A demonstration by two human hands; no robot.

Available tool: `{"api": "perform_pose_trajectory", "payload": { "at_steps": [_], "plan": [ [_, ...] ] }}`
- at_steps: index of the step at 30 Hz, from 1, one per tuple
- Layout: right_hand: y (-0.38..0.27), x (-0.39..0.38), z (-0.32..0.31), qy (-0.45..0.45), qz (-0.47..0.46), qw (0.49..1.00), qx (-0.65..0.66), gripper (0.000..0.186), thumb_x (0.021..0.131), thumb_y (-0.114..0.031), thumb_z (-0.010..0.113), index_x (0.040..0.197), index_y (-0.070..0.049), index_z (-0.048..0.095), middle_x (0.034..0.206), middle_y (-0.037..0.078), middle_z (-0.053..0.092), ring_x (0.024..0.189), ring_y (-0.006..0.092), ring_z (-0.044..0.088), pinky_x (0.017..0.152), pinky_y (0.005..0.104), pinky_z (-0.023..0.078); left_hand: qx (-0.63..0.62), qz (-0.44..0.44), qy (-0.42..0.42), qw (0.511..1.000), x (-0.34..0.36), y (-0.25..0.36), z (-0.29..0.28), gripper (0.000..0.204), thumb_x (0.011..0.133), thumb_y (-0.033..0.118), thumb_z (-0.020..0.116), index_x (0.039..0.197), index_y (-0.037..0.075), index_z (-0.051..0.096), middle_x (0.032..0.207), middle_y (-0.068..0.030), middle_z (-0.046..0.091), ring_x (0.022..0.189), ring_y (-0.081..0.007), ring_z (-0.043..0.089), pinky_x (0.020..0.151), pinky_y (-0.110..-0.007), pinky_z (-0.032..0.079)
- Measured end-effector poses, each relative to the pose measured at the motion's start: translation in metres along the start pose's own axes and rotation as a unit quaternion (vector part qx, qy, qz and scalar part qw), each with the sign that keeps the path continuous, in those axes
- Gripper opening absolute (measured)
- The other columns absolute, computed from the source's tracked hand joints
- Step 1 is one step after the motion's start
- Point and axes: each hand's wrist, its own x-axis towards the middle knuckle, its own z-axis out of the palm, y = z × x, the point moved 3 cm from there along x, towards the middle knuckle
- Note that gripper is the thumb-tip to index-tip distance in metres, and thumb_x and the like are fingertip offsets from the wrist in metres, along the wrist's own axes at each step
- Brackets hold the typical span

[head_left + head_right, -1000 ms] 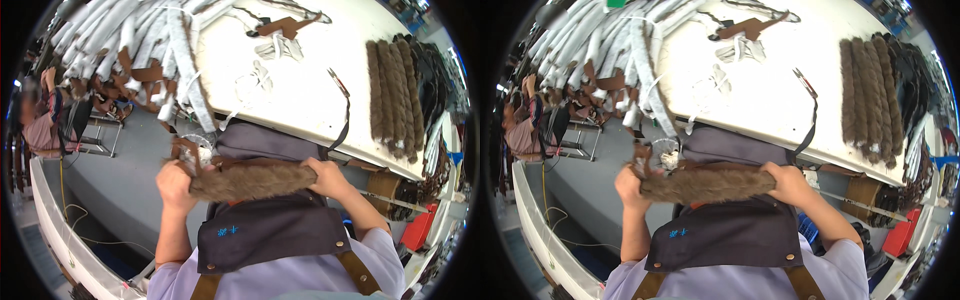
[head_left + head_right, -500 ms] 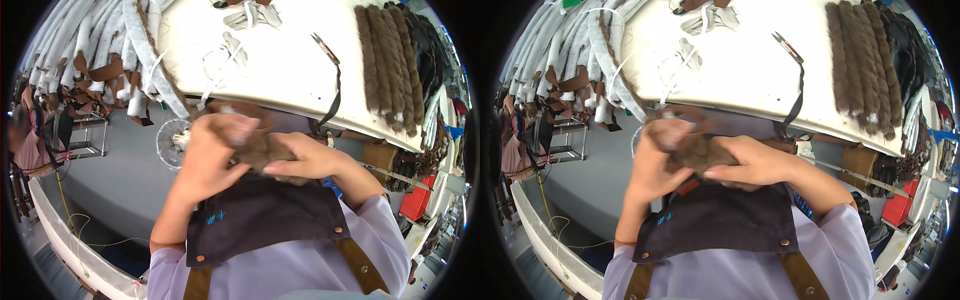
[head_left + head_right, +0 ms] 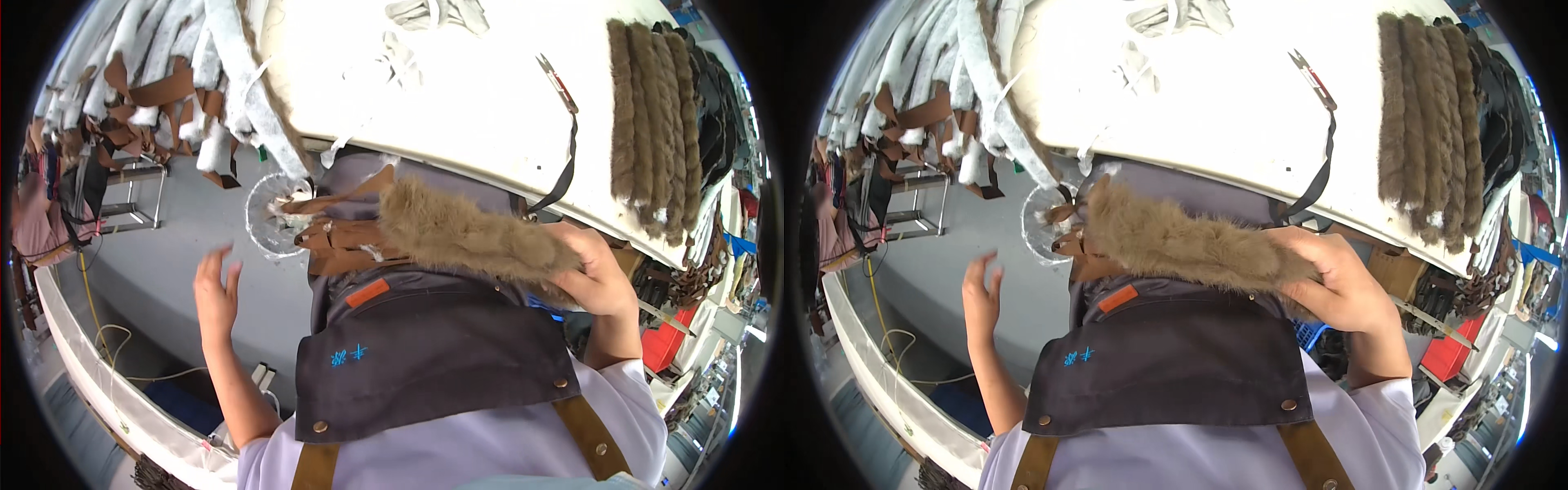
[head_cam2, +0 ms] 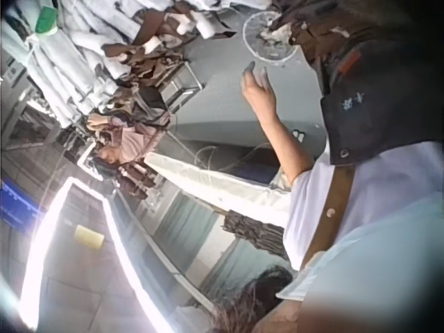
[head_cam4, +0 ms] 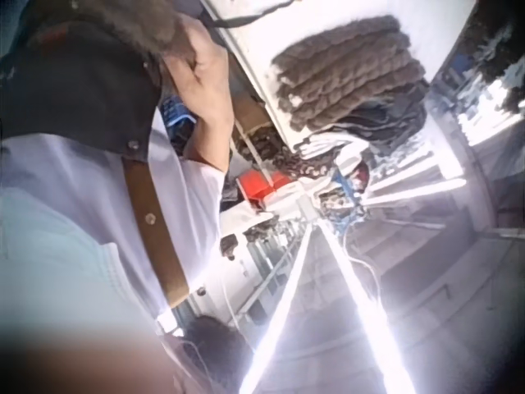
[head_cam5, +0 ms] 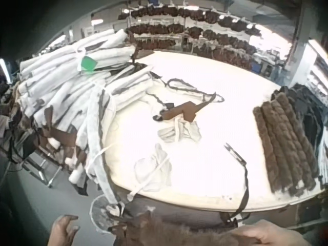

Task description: Trimming and finishing processed fur pieces at a workbench.

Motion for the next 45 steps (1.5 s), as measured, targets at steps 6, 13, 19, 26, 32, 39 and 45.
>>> {"api": "perform_pose_trajectory", "payload": {
  "at_steps": [6, 13, 19, 26, 32, 39, 45],
  "plan": [
    [-0.034, 0.000, 0.003, 0.051, -0.024, 0.969, -0.242, 0.057, 0.057, 0.005, 0.054, 0.111, -0.009, 0.060, 0.066, 0.008, 0.048, 0.059, 0.0248, 0.048, 0.054, 0.0334, 0.041, -0.451, 0.303, -0.076, 0.836, 0.050, 0.173, -0.009, 0.051, 0.092, 0.038, 0.035, 0.117, -0.004, 0.050, 0.114, -0.0148, 0.055, 0.111, -0.0234, 0.050, 0.096, -0.032, 0.034],
    [-0.012, -0.029, 0.011, 0.268, -0.134, 0.855, -0.423, 0.056, 0.059, 0.002, 0.058, 0.112, -0.014, 0.062, 0.064, 0.005, 0.043, 0.055, 0.0206, 0.043, 0.049, 0.0311, 0.035, -0.321, 0.275, -0.356, 0.833, 0.057, 0.211, 0.003, 0.026, 0.091, 0.023, 0.050, 0.082, -0.001, 0.056, 0.067, -0.0022, 0.054, 0.062, -0.0078, 0.050, 0.056, -0.024, 0.042],
    [0.013, -0.004, 0.044, 0.102, -0.040, 0.972, -0.207, 0.065, 0.068, -0.024, 0.071, 0.123, -0.002, 0.045, 0.092, 0.015, 0.055, 0.083, 0.0342, 0.053, 0.075, 0.0392, 0.043, -0.407, 0.306, -0.192, 0.839, 0.041, 0.221, 0.004, 0.020, 0.087, 0.016, 0.056, 0.079, -0.002, 0.056, 0.063, -0.0070, 0.053, 0.054, -0.0156, 0.053, 0.052, -0.026, 0.042],
    [0.002, 0.062, 0.060, 0.112, -0.148, 0.982, -0.024, 0.045, 0.074, -0.019, 0.066, 0.109, 0.001, 0.044, 0.094, 0.020, 0.054, 0.088, 0.0380, 0.053, 0.075, 0.0418, 0.044, -0.349, 0.387, -0.037, 0.853, 0.028, 0.223, 0.007, 0.013, 0.082, 0.011, 0.057, 0.082, -0.002, 0.054, 0.064, -0.0086, 0.053, 0.054, -0.0230, 0.053, 0.050, -0.028, 0.041],
    [-0.001, 0.075, 0.072, 0.143, -0.123, 0.982, 0.003, 0.034, 0.076, -0.013, 0.061, 0.103, 0.000, 0.045, 0.092, 0.020, 0.056, 0.087, 0.0391, 0.054, 0.072, 0.0406, 0.044, -0.560, 0.213, -0.194, 0.777, 0.032, 0.207, 0.030, 0.031, 0.088, 0.025, 0.052, 0.070, 0.000, 0.049, 0.064, -0.0009, 0.048, 0.060, -0.0068, 0.041, 0.055, -0.022, 0.036],
    [0.005, 0.080, 0.079, 0.047, -0.071, 0.928, 0.362, 0.035, 0.093, -0.025, 0.045, 0.114, 0.003, 0.045, 0.098, 0.018, 0.058, 0.093, 0.0240, 0.058, 0.081, 0.0306, 0.043, -0.615, 0.214, -0.218, 0.727, 0.033, 0.217, 0.032, 0.037, 0.094, 0.025, 0.040, 0.069, 0.001, 0.053, 0.090, -0.0078, 0.053, 0.077, -0.0114, 0.047, 0.069, -0.024, 0.038],
    [0.006, 0.078, 0.075, -0.067, 0.023, 0.974, 0.216, 0.036, 0.094, -0.027, 0.044, 0.116, 0.000, 0.048, 0.099, 0.017, 0.058, 0.095, 0.0215, 0.056, 0.083, 0.0316, 0.043, -0.737, 0.188, -0.262, 0.593, 0.029, 0.223, 0.034, 0.042, 0.094, 0.032, 0.038, 0.067, 0.003, 0.052, 0.117, -0.0224, 0.047, 0.114, -0.0302, 0.043, 0.101, -0.041, 0.028]
  ]
}}
